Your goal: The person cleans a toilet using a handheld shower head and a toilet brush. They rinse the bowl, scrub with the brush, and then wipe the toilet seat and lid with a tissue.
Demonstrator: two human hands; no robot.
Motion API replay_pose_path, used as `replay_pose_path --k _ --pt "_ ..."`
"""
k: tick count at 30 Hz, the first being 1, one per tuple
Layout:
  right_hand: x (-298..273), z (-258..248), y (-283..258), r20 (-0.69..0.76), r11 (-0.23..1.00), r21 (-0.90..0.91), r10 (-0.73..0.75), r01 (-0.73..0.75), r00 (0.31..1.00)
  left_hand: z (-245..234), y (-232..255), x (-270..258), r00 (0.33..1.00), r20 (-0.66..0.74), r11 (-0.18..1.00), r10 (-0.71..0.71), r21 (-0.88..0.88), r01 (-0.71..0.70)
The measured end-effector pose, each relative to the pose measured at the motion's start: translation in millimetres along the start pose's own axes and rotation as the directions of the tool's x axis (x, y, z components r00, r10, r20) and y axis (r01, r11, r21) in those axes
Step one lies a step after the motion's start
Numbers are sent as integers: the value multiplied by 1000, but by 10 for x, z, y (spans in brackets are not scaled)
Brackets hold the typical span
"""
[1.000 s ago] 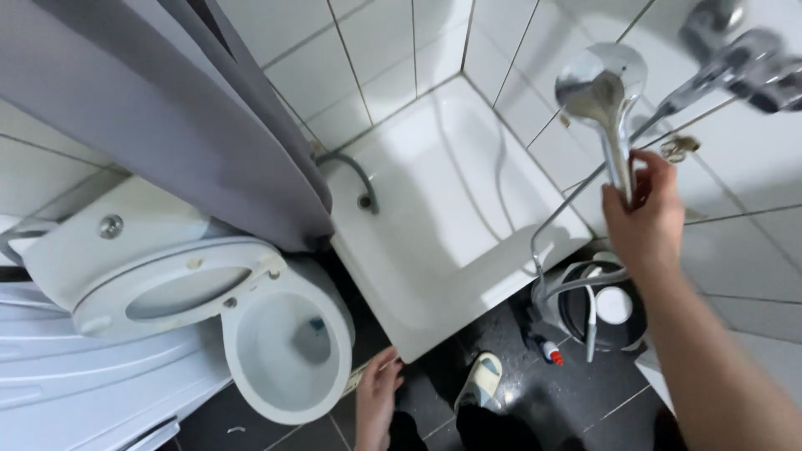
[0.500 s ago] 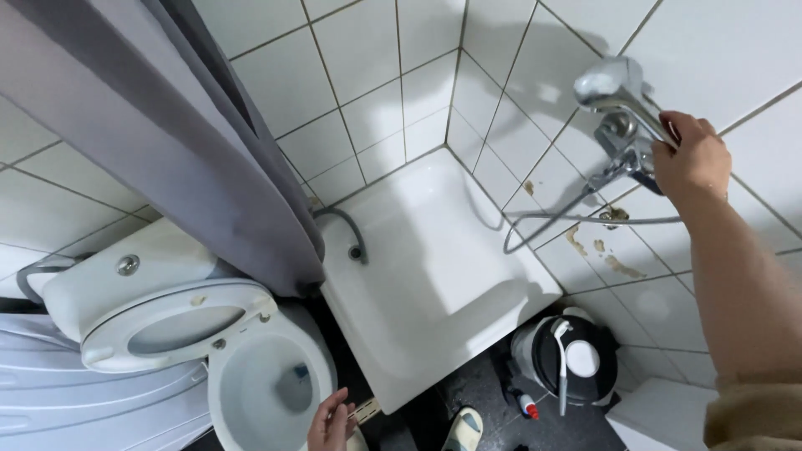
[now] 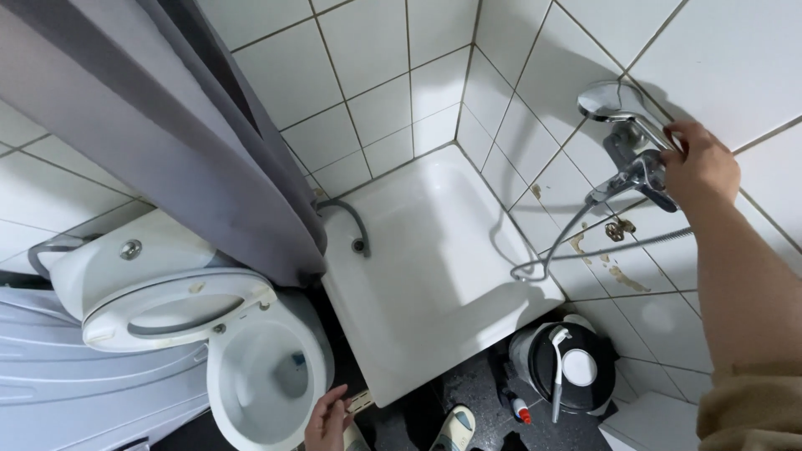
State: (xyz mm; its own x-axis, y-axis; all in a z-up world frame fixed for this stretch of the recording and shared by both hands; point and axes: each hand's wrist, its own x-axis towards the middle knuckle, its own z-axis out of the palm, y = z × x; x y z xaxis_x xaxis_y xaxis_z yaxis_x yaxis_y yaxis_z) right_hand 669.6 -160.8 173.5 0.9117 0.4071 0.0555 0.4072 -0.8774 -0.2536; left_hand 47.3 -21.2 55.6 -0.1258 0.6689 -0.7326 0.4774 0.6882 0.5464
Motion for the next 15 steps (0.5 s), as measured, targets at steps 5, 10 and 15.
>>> replay_pose_path --k 5,10,15 --pt "-9 -22 -43 5 1000 -28 -6 6 1000 92 -1 86 986 166 995 -18 -98 34" --pt "161 204 306 -43 976 -105 -197 191 980 168 40 55 981 191 996 -40 -71 55" --pt "1315 2010 2125 89 -59 -996 -855 74 510 140 -335 216 976 172 981 131 -165 -102"
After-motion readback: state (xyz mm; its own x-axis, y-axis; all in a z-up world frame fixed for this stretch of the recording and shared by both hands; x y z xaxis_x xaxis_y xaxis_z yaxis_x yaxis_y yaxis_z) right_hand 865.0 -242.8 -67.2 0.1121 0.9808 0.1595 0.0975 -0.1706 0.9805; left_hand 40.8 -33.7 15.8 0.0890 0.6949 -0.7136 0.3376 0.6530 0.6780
